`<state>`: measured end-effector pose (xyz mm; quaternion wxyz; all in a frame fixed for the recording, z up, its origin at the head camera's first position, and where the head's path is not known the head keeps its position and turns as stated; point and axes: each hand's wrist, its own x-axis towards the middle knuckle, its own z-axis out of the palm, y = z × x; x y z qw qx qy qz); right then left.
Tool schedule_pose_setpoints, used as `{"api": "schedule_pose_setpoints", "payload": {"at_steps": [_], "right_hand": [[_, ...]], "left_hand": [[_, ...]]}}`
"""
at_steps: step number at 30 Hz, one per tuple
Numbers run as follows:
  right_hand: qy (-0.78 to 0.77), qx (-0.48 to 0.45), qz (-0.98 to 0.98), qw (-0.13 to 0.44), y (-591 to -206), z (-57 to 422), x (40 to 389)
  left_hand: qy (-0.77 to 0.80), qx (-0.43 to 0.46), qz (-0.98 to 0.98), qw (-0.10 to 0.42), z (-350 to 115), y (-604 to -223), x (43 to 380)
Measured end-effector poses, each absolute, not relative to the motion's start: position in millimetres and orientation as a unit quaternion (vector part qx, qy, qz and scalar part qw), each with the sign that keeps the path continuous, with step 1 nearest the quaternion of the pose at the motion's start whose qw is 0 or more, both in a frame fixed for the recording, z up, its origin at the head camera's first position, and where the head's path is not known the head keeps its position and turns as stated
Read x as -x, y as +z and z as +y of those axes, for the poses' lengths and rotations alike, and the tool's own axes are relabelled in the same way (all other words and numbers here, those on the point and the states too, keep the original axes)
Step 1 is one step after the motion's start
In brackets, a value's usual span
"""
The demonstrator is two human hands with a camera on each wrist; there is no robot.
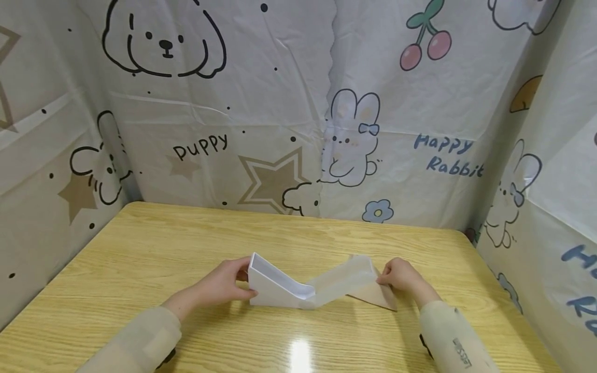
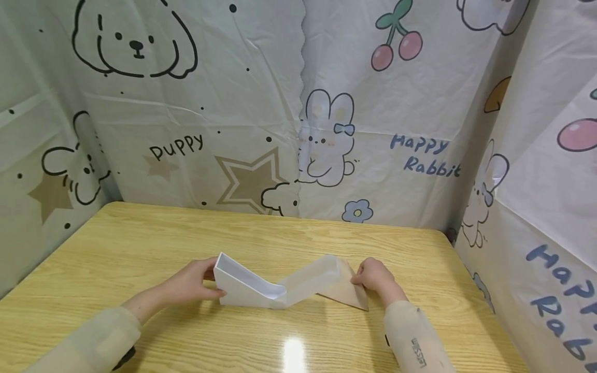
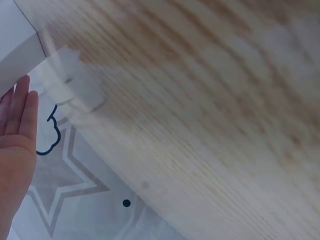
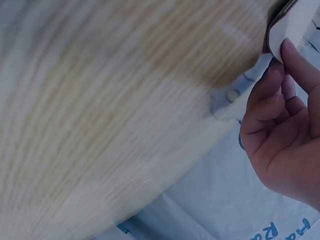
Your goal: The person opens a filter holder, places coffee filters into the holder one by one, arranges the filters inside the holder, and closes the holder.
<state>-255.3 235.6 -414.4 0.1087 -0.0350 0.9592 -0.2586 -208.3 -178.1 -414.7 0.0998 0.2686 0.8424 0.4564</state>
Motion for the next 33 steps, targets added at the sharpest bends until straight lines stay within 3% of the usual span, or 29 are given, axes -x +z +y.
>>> {"api": "schedule_pose_setpoints", "payload": {"at_steps": [8,13,33], "right_hand": [[-0.257,0.027,0.960,0.112,-409.2,237.4,253.6],[-0.246,0.043,0.965,0.082,-402.1,241.4,253.3],[-0.329,0.064,0.942,-0.004,-335.3,255.5,247.6]], "left_hand": [[0.434,-0.272,0.855,0.085,-178.9,-416.9,208.5],[0.414,-0.270,0.867,0.070,-179.2,-414.9,207.9],[0.445,-0.261,0.850,0.106,-171.1,-406.0,210.8]]}}
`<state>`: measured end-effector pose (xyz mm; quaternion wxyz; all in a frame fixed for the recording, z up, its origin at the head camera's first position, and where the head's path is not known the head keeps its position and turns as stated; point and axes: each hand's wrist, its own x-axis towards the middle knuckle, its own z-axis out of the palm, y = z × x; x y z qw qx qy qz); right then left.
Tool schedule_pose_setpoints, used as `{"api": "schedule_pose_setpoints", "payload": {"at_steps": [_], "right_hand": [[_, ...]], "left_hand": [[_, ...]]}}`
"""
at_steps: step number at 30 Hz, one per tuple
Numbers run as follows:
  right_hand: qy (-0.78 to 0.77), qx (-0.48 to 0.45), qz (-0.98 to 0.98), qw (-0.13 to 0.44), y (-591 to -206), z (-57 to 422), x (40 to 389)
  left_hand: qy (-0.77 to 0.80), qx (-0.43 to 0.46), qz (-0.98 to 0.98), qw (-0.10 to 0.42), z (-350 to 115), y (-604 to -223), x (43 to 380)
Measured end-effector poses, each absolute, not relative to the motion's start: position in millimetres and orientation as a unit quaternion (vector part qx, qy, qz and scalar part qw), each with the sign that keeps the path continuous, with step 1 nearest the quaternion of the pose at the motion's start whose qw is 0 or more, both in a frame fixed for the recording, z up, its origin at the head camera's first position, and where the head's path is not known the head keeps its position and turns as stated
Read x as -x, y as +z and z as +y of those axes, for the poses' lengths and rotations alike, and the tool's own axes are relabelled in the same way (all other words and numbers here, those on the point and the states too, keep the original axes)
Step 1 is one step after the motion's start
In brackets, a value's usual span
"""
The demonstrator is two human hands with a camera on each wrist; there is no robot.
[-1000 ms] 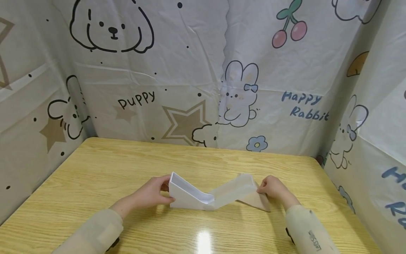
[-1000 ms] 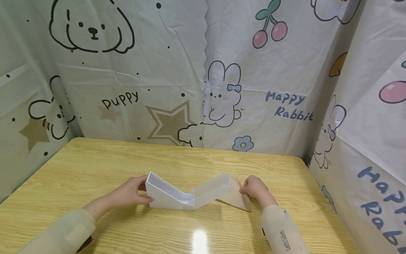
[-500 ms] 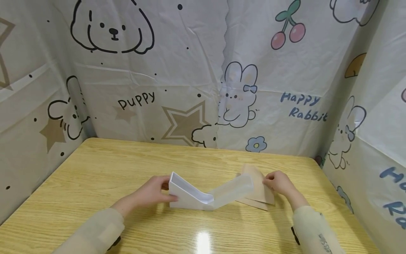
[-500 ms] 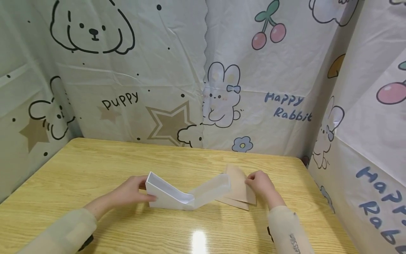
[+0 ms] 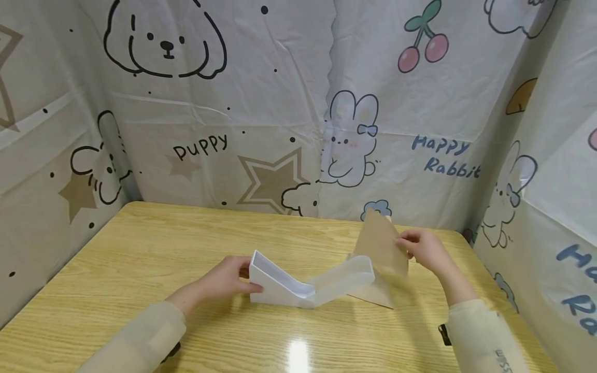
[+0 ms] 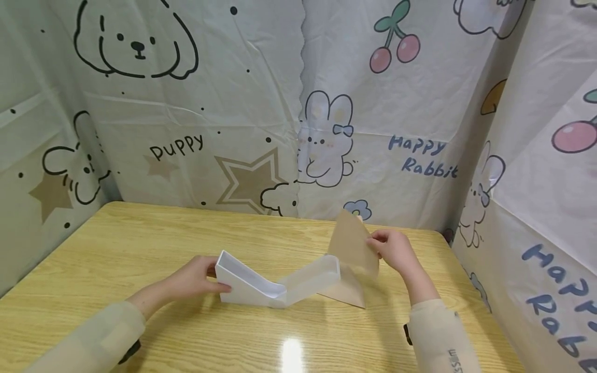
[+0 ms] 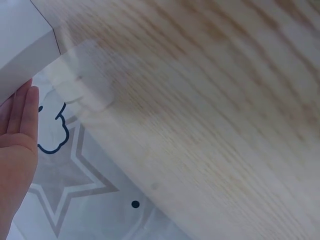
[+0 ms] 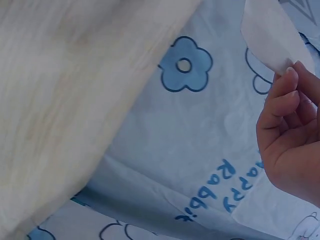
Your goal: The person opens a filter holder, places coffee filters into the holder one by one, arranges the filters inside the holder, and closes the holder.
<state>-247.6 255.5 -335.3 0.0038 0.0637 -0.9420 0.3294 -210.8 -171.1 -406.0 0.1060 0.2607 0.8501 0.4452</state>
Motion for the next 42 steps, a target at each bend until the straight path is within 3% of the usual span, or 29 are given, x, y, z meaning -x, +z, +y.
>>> {"api": "schedule_pose_setpoints", "payload": {"at_steps": [29,42], "right_hand": [[0.314,-0.103,-0.943,0.039,-276.3,211.1,228.8],[0.322,-0.134,-0.936,0.051,-267.9,186.3,220.4]], "left_hand": [[0.450,-0.261,0.845,0.126,-167.4,-400.1,216.9],[0.451,-0.252,0.847,0.126,-163.1,-397.8,216.3]]}}
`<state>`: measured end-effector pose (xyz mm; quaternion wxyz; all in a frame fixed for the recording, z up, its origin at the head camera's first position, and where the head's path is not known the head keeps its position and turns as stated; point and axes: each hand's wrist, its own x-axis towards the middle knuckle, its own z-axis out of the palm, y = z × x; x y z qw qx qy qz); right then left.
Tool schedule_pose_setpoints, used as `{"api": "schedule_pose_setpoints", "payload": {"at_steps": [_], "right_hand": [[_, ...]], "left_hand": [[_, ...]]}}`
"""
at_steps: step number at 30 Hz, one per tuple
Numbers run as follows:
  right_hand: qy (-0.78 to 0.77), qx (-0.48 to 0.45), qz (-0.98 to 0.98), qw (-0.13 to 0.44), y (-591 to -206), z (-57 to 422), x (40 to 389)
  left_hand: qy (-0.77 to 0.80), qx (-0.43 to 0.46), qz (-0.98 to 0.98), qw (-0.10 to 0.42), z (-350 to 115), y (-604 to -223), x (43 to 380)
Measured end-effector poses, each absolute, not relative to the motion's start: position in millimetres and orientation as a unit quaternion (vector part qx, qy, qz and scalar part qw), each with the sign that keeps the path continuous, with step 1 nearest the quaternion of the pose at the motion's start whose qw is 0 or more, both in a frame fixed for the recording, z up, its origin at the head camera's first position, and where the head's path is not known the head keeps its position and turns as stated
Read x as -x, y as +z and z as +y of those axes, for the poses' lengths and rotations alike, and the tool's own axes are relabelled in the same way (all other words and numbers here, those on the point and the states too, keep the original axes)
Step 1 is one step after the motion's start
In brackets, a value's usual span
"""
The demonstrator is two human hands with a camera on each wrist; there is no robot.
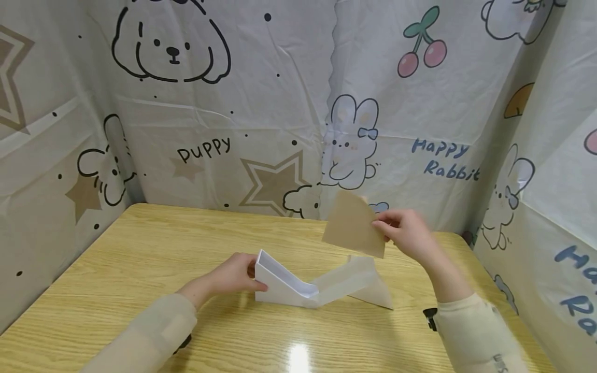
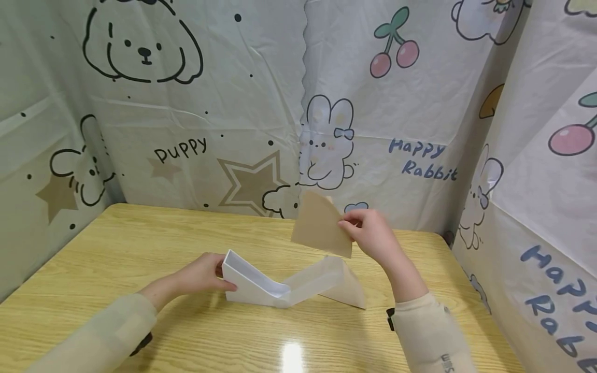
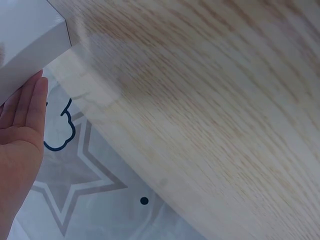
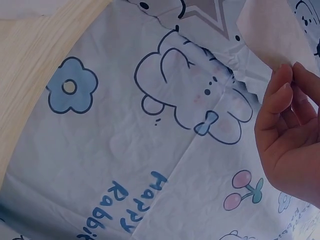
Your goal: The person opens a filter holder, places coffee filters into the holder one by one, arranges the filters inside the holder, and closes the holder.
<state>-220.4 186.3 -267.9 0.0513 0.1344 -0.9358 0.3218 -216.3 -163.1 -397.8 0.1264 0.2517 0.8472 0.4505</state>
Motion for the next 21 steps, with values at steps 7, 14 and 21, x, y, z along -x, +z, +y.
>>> {"api": "schedule_pose_setpoints", "payload": {"at_steps": [7,14,21], "right_hand": [[0.330,-0.151,-0.931,0.045,-269.5,177.0,220.8],[0.326,-0.161,-0.931,0.035,-271.6,166.4,220.1],[0.309,-0.174,-0.935,0.026,-276.4,151.6,218.5]], "left_hand": [[0.450,-0.253,0.847,0.126,-162.7,-400.3,218.2],[0.440,-0.256,0.852,0.121,-162.3,-400.8,219.2],[0.440,-0.254,0.852,0.126,-161.6,-397.8,217.7]]}}
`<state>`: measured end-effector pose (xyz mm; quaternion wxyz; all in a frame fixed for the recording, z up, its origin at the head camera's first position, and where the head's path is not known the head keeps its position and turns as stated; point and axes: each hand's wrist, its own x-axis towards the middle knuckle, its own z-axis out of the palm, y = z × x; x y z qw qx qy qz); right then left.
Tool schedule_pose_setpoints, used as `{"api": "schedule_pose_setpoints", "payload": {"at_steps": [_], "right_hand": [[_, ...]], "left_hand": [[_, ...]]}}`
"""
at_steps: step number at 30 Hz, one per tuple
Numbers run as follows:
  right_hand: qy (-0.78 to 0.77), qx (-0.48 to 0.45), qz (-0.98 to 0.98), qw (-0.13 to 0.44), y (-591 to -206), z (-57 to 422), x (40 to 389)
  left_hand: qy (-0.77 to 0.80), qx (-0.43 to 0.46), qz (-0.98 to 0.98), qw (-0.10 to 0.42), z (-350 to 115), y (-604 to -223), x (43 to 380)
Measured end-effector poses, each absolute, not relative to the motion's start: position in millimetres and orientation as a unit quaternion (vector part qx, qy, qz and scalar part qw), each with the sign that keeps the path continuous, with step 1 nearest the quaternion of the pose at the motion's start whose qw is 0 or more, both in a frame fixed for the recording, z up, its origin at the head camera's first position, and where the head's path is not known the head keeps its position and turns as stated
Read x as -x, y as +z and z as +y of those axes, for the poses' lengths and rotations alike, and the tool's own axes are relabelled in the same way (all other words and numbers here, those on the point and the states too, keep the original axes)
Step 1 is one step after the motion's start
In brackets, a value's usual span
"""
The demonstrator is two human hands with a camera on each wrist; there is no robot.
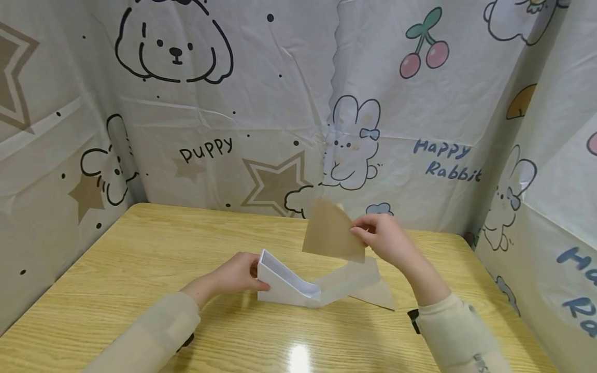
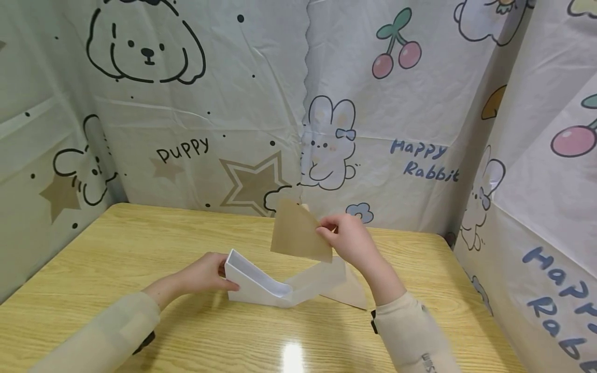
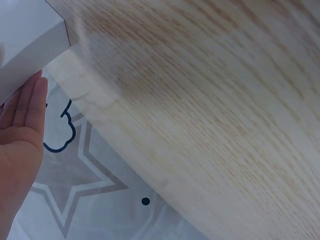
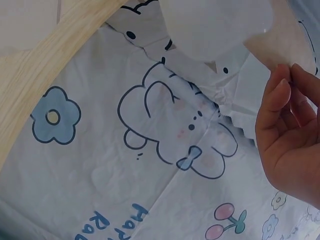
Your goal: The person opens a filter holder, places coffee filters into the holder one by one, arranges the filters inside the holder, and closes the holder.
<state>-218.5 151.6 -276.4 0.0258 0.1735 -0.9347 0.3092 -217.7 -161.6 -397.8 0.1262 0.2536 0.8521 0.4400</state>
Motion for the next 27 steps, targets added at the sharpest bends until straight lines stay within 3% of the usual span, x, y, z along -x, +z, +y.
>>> {"api": "schedule_pose_setpoints", "payload": {"at_steps": [27], "right_hand": [[0.273,-0.226,-0.935,0.010,-310.4,108.2,215.4]], "left_hand": [[0.451,-0.252,0.846,0.131,-161.6,-397.3,217.7]]}}
